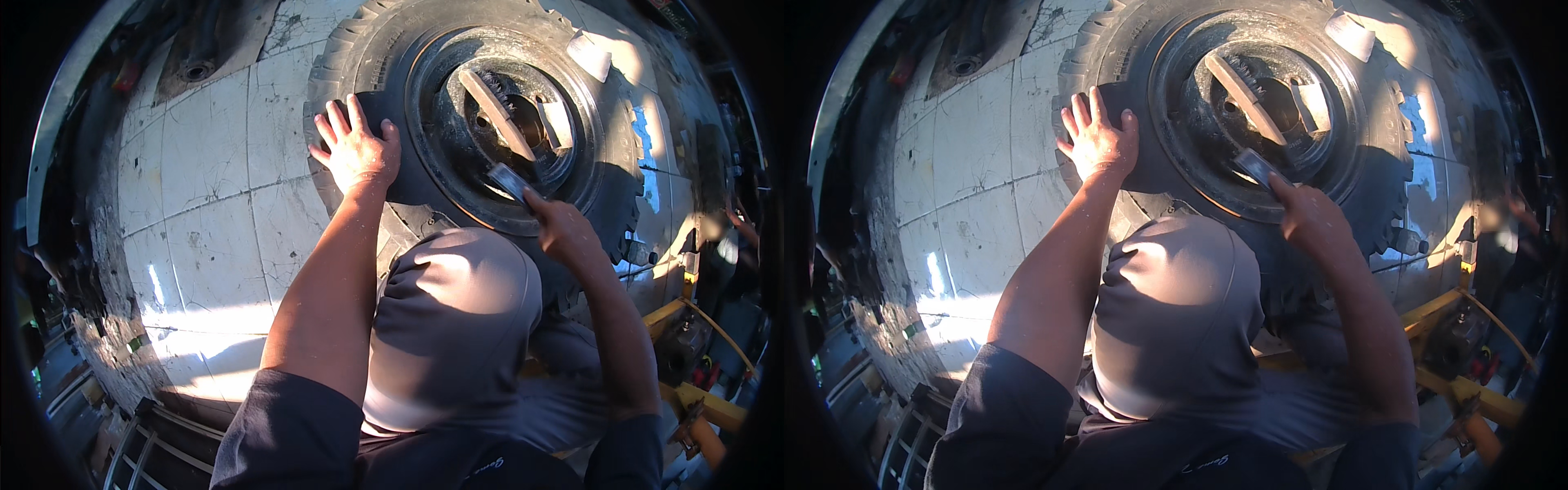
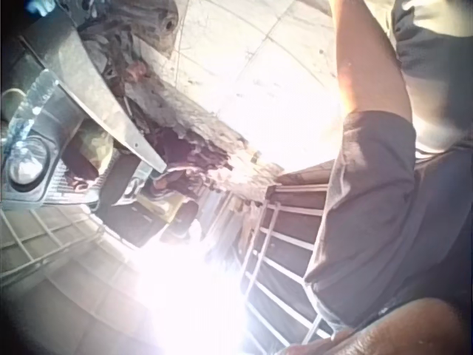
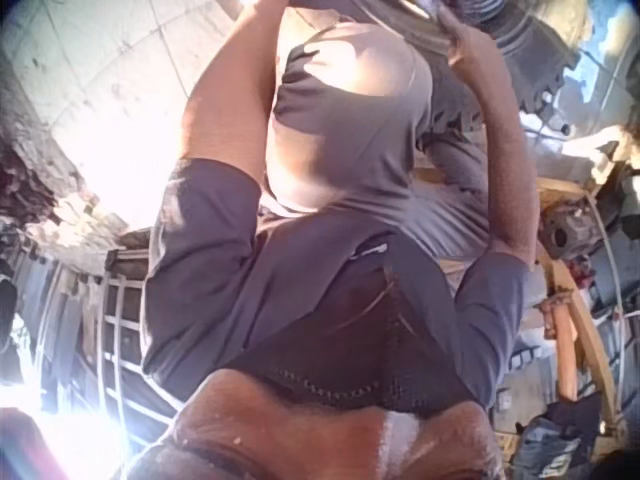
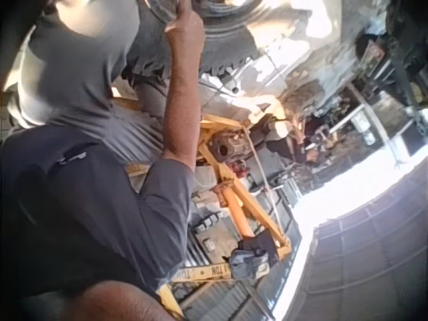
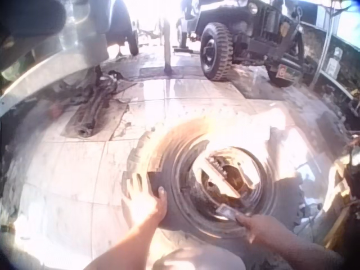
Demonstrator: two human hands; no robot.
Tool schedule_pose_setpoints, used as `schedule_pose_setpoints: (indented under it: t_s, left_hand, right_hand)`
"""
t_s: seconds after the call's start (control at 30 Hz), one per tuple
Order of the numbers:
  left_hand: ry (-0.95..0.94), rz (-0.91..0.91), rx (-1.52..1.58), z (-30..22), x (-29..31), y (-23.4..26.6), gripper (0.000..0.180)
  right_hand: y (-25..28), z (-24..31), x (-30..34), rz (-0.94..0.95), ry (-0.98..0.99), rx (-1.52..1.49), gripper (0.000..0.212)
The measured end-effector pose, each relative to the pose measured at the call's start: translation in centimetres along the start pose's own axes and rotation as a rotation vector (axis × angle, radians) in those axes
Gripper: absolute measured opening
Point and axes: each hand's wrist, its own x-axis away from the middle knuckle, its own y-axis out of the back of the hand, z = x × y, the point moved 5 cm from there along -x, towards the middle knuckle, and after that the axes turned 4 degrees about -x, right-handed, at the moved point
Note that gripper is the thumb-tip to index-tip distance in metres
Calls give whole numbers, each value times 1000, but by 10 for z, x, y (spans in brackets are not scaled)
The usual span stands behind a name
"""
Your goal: The person sits on the floor and uses a wire brush to scrub the sidewall of a large vehicle tire. They hold the tire steady with one hand while vigorously brushing the rubber surface with the other, moving around the circumference of the tire.
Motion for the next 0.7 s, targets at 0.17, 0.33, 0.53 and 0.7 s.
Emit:
schedule_pose_setpoints:
  t_s: [0.17,0.33,0.53,0.7]
  left_hand:
    - [-33,-37,12,-6,-2,-3,75]
    - [-59,-35,29,-6,-5,-2,75]
    - [-37,-47,-9,-7,-3,-5,74]
    - [-46,-70,-5,-6,-4,-4,73]
  right_hand:
    - [-5,-8,9,-60,-12,-58,64]
    - [4,14,-21,-49,-51,-151,64]
    - [11,-28,5,19,18,-129,57]
    - [12,25,-43,-115,119,-231,46]
